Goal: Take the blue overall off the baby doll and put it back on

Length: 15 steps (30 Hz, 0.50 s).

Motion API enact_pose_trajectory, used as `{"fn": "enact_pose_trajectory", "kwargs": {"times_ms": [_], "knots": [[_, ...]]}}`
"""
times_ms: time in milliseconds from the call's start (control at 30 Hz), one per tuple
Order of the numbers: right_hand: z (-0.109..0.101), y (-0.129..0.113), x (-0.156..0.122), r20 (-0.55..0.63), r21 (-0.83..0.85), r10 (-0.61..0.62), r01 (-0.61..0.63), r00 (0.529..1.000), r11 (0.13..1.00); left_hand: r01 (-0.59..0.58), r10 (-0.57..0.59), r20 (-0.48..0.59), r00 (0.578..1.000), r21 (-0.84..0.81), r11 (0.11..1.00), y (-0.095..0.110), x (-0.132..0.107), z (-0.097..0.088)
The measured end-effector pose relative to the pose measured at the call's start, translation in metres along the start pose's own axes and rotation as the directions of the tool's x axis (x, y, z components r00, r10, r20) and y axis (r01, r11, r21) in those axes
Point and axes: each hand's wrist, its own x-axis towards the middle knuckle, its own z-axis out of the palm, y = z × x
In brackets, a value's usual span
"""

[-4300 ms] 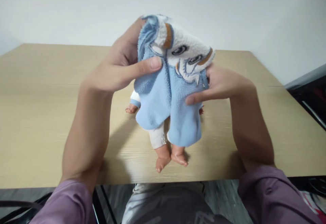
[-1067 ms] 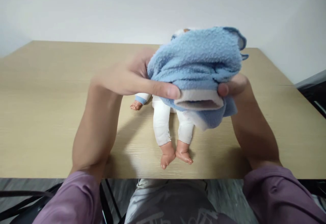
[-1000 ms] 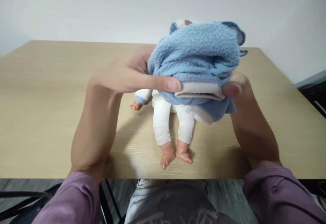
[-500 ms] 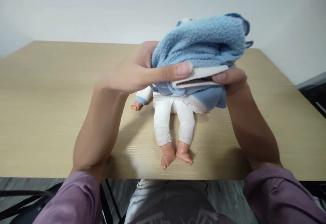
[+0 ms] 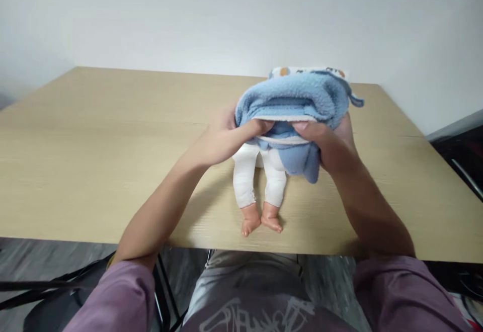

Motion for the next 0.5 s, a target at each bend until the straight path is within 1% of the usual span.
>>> {"fn": "enact_pose_trajectory", "kwargs": {"times_ms": [100,167,267,333,500], "knots": [[0.002,0.014,-0.024,-0.024,0.020,0.035,-0.034,0.999,0.999,0.054,-0.053,0.072,0.996,-0.008,0.999,-0.006,-0.021,0.001],[0.002,0.021,-0.039,0.011,-0.006,0.062,-0.062,0.998,0.998,0.078,-0.077,0.073,0.994,-0.020,0.997,-0.013,-0.037,0.002],[0.002,0.021,-0.057,0.104,-0.088,0.080,-0.071,0.991,0.994,0.121,-0.119,0.049,0.992,-0.037,0.992,-0.026,-0.067,0.006],[0.004,0.018,-0.064,0.176,-0.134,0.092,-0.069,0.980,0.989,0.174,-0.173,0.025,0.985,-0.045,0.984,-0.032,-0.089,0.011],[0.011,0.016,-0.082,0.318,-0.210,0.189,-0.125,0.929,0.970,0.320,-0.324,-0.047,0.945,-0.069,0.945,-0.038,-0.142,0.032]]}}
